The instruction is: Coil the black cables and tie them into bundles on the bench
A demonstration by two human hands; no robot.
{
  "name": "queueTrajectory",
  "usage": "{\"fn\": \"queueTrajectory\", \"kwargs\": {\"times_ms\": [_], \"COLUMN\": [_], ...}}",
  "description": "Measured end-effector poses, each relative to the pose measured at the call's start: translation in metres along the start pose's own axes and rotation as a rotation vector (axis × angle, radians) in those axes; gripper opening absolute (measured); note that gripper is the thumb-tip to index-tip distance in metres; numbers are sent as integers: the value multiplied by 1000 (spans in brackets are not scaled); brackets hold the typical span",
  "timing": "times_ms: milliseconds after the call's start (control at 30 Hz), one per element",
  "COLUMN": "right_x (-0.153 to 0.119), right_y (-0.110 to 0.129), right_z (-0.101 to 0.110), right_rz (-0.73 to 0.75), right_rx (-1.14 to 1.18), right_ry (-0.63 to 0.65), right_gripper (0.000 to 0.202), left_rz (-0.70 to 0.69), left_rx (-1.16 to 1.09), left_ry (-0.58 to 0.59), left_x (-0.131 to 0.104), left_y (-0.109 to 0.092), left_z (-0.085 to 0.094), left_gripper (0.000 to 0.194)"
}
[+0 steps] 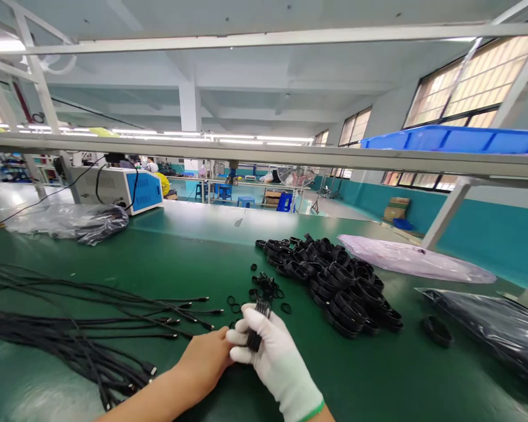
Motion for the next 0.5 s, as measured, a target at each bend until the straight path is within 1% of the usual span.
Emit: {"fn": "queueTrajectory", "kwargs": {"times_ms": [67, 133, 200, 267, 333, 433, 500], "right_x": [-3, -4, -3, -1, 0, -5, -11], "right_y": [-2, -5, -10, -19, -28, -37, -38], "right_z": [-2, -5, -10, -16, -22, -27, -27], "right_rz": [18, 56, 93, 104, 89, 60, -22], "right_rx": [-20, -37, -55, -75, -86, -68, 20], "right_ry": [8, 4, 1, 11, 33, 57, 141], "right_gripper": [45, 44, 43, 43, 42, 39, 39], "left_rz": [22, 45, 71, 94, 108, 115, 107], "left_rx": [-120, -287, -467, -606, -677, -678, -667], "left_ry": [5, 26, 45, 36, 3, -54, -96], "left_x": [0, -5, -12, -16, -17, -17, -21], "left_y": [1, 2, 4, 7, 12, 22, 25], "left_z": [4, 11, 15, 12, 4, -7, -7], "left_gripper": [9, 11, 19, 29, 37, 42, 43]}}
Point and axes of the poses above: each hand's wrist, its own x-axis towards the middle knuckle, its own z-axis out of the back of the hand, y = z × x, the point moved 2 cm from there along x, towards the middle knuckle, and after that the axes turned 4 degrees about -x, right-handed, at the moved point
